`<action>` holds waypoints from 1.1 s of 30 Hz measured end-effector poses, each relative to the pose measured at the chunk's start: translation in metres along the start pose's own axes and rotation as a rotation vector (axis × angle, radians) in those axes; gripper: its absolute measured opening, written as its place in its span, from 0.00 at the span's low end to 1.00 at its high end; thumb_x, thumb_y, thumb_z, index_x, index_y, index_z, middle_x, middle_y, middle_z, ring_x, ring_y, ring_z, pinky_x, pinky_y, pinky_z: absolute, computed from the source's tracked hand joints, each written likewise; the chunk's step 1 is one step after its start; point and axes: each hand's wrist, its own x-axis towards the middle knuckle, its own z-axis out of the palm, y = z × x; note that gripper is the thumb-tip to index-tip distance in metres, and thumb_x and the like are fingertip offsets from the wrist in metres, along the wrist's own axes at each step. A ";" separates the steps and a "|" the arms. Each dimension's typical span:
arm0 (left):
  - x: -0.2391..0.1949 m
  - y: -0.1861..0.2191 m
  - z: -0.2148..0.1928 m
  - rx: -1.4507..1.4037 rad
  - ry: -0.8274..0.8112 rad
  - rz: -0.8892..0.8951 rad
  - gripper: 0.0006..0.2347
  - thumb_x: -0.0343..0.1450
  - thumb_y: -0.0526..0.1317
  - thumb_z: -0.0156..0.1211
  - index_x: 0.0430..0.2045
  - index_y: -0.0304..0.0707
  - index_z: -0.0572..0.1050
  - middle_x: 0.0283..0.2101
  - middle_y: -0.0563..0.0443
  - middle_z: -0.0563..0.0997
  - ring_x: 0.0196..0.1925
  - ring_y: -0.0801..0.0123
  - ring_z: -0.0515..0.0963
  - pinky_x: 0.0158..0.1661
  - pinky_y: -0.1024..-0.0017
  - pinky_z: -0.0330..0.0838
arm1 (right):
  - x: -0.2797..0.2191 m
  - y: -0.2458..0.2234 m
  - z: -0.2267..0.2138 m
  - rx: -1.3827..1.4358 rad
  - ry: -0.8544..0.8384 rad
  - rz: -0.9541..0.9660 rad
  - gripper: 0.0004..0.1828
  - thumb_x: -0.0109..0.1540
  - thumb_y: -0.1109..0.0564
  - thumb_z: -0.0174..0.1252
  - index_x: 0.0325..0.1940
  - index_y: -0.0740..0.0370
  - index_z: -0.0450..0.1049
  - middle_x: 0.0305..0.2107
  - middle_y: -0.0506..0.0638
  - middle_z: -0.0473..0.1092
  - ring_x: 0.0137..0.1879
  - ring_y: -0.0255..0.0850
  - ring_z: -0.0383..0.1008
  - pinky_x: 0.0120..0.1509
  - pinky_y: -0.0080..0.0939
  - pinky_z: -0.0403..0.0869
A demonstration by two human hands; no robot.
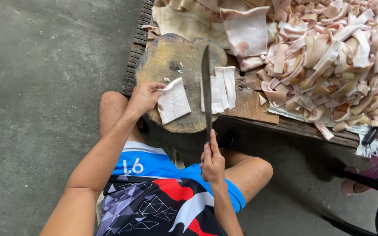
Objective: The person sits on the floor and uses a large knife to slice sheets of raw pork skin into strips on a wooden cutting board. The cut strips are moved to a pile on the table beside the board.
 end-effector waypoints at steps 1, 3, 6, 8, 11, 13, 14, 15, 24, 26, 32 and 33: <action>0.003 0.001 0.004 -0.033 0.010 0.075 0.13 0.67 0.34 0.64 0.45 0.37 0.82 0.33 0.47 0.87 0.31 0.69 0.84 0.34 0.69 0.76 | -0.001 -0.005 0.000 0.041 -0.005 -0.052 0.33 0.71 0.58 0.46 0.80 0.43 0.53 0.17 0.43 0.62 0.19 0.28 0.60 0.21 0.31 0.65; 0.006 0.003 0.004 -0.016 0.051 0.102 0.13 0.66 0.34 0.67 0.44 0.36 0.82 0.33 0.48 0.86 0.32 0.73 0.84 0.33 0.72 0.77 | -0.011 -0.020 -0.003 0.125 -0.009 -0.141 0.33 0.71 0.61 0.45 0.80 0.42 0.52 0.18 0.42 0.62 0.19 0.27 0.59 0.21 0.28 0.64; 0.002 0.011 -0.004 0.082 0.102 -0.016 0.11 0.67 0.34 0.68 0.42 0.35 0.82 0.31 0.47 0.85 0.28 0.72 0.82 0.30 0.71 0.76 | -0.031 -0.060 -0.018 0.193 -0.073 -0.415 0.32 0.74 0.62 0.43 0.82 0.42 0.48 0.23 0.44 0.65 0.23 0.27 0.62 0.24 0.27 0.67; -0.002 0.017 -0.006 0.071 0.098 -0.066 0.09 0.69 0.34 0.69 0.40 0.33 0.84 0.30 0.45 0.85 0.27 0.71 0.82 0.30 0.71 0.75 | -0.041 -0.093 -0.026 0.100 -0.082 -0.667 0.32 0.77 0.61 0.41 0.83 0.37 0.47 0.26 0.45 0.65 0.25 0.28 0.62 0.27 0.27 0.67; -0.006 0.018 -0.006 -0.143 0.082 -0.175 0.09 0.70 0.33 0.66 0.42 0.31 0.82 0.31 0.46 0.85 0.28 0.74 0.82 0.29 0.75 0.77 | -0.048 -0.130 -0.027 0.011 -0.085 -0.883 0.32 0.76 0.57 0.41 0.83 0.32 0.47 0.25 0.45 0.66 0.24 0.27 0.63 0.27 0.26 0.69; -0.006 0.014 -0.003 -0.225 0.107 -0.141 0.10 0.69 0.33 0.66 0.42 0.30 0.82 0.31 0.50 0.85 0.28 0.76 0.83 0.29 0.77 0.79 | -0.046 -0.131 -0.023 0.011 -0.103 -0.927 0.32 0.76 0.55 0.41 0.83 0.31 0.47 0.25 0.45 0.66 0.24 0.27 0.64 0.26 0.26 0.69; -0.006 0.012 -0.001 -0.266 0.120 -0.126 0.10 0.69 0.32 0.66 0.42 0.30 0.81 0.31 0.51 0.85 0.28 0.78 0.83 0.29 0.79 0.79 | -0.044 -0.124 -0.021 0.028 -0.125 -0.927 0.32 0.76 0.55 0.40 0.83 0.31 0.47 0.25 0.46 0.66 0.24 0.27 0.63 0.26 0.26 0.68; -0.007 0.010 0.000 -0.256 0.129 -0.112 0.10 0.69 0.32 0.66 0.42 0.29 0.81 0.31 0.51 0.85 0.29 0.78 0.82 0.29 0.78 0.79 | -0.045 -0.111 -0.021 0.046 -0.147 -0.919 0.32 0.76 0.54 0.40 0.83 0.31 0.46 0.25 0.47 0.67 0.24 0.27 0.63 0.26 0.27 0.68; 0.010 -0.002 0.006 -0.218 0.192 -0.001 0.09 0.68 0.32 0.69 0.40 0.28 0.82 0.31 0.49 0.85 0.30 0.76 0.81 0.31 0.77 0.77 | 0.012 0.026 0.024 -0.637 -0.066 -0.556 0.33 0.70 0.56 0.54 0.80 0.45 0.57 0.34 0.60 0.77 0.28 0.40 0.77 0.33 0.42 0.72; 0.001 -0.005 0.005 -0.060 0.228 0.101 0.09 0.67 0.32 0.72 0.38 0.27 0.84 0.30 0.46 0.85 0.30 0.74 0.82 0.33 0.76 0.75 | 0.011 0.014 0.025 -0.508 -0.095 -0.401 0.33 0.70 0.56 0.53 0.80 0.47 0.56 0.30 0.57 0.75 0.27 0.35 0.75 0.31 0.40 0.72; -0.002 0.004 0.009 -0.278 0.160 -0.020 0.10 0.70 0.31 0.65 0.45 0.29 0.81 0.36 0.45 0.86 0.32 0.76 0.82 0.33 0.78 0.79 | -0.011 -0.037 -0.003 -0.148 -0.088 -0.147 0.32 0.71 0.59 0.50 0.80 0.46 0.56 0.19 0.46 0.64 0.23 0.30 0.61 0.26 0.34 0.66; -0.005 0.005 0.008 -0.272 0.169 -0.019 0.11 0.70 0.31 0.64 0.47 0.30 0.80 0.40 0.46 0.84 0.32 0.75 0.83 0.32 0.78 0.80 | -0.019 -0.046 -0.009 -0.101 -0.074 -0.184 0.32 0.71 0.60 0.48 0.80 0.46 0.55 0.19 0.45 0.64 0.22 0.29 0.61 0.25 0.32 0.66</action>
